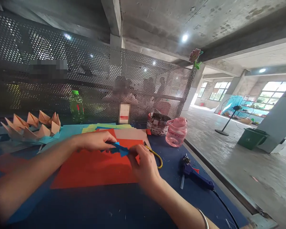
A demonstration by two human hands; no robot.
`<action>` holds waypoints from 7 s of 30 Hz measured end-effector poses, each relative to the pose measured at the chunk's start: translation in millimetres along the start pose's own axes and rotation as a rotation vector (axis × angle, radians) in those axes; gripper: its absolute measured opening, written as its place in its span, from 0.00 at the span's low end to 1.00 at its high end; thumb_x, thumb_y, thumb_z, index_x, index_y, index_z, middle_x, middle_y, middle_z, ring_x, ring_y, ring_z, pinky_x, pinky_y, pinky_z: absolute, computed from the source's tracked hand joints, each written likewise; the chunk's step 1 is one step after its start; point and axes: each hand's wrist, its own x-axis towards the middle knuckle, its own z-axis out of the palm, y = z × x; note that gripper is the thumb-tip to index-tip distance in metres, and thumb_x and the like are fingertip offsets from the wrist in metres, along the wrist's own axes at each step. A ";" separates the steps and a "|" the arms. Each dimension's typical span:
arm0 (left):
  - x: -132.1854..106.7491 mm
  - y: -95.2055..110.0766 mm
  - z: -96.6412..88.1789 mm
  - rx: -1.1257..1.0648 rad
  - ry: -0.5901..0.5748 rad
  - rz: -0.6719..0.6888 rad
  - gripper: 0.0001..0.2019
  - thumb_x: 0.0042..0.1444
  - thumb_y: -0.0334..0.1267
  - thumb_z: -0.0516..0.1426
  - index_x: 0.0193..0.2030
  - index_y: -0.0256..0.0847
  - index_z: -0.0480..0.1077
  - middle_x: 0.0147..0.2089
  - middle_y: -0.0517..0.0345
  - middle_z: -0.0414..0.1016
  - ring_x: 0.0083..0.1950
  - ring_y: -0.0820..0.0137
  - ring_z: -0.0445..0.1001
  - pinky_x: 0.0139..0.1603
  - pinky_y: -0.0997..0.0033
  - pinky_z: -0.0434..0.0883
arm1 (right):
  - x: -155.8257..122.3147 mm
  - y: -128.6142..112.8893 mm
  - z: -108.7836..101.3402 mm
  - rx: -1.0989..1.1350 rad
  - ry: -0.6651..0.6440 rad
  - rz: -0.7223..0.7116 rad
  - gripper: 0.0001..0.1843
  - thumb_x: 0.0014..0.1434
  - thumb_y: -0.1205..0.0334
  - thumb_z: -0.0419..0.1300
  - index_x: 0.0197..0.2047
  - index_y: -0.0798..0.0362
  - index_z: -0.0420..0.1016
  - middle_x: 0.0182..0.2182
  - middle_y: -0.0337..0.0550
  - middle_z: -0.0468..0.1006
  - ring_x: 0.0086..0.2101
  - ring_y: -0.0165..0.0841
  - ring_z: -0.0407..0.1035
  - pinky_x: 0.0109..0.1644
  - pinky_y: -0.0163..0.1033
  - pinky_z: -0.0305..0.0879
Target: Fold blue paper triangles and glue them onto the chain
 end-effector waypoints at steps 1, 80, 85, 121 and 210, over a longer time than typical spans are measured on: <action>-1.3 1.7 -0.5 0.000 -0.007 -0.009 0.14 0.55 0.46 0.54 0.36 0.37 0.74 0.32 0.54 0.74 0.27 0.72 0.65 0.24 0.76 0.59 | 3.0 3.3 -2.1 0.001 0.028 0.014 0.03 0.58 0.67 0.56 0.35 0.52 0.71 0.29 0.39 0.77 0.30 0.31 0.68 0.34 0.34 0.61; -2.4 7.0 -1.1 -0.156 -0.190 0.128 0.15 0.54 0.44 0.56 0.45 0.38 0.70 0.36 0.51 0.80 0.38 0.64 0.76 0.34 0.71 0.67 | 4.5 15.3 -2.5 -0.065 0.027 -0.129 0.04 0.61 0.70 0.57 0.35 0.52 0.71 0.31 0.40 0.76 0.34 0.32 0.68 0.35 0.34 0.59; -2.6 6.5 -0.7 -0.157 -0.193 0.112 0.15 0.55 0.44 0.56 0.45 0.39 0.71 0.36 0.52 0.80 0.36 0.65 0.75 0.33 0.71 0.66 | 4.0 15.3 -2.8 -0.089 0.039 -0.122 0.05 0.61 0.70 0.57 0.35 0.52 0.70 0.32 0.40 0.76 0.34 0.33 0.68 0.36 0.35 0.60; -6.8 13.7 -1.8 -0.134 -0.170 0.081 0.13 0.56 0.42 0.55 0.45 0.38 0.71 0.34 0.53 0.79 0.34 0.67 0.73 0.32 0.73 0.65 | 3.4 18.0 -0.8 -0.167 -0.012 -0.148 0.05 0.60 0.71 0.57 0.35 0.52 0.71 0.31 0.41 0.78 0.33 0.34 0.69 0.37 0.38 0.61; 0.6 8.8 5.3 -0.101 -0.067 0.156 0.12 0.59 0.42 0.52 0.28 0.40 0.70 0.26 0.58 0.75 0.29 0.70 0.68 0.31 0.71 0.60 | 7.2 25.8 -1.3 -0.086 -0.111 0.004 0.05 0.58 0.71 0.58 0.33 0.52 0.72 0.29 0.38 0.75 0.30 0.30 0.66 0.34 0.34 0.58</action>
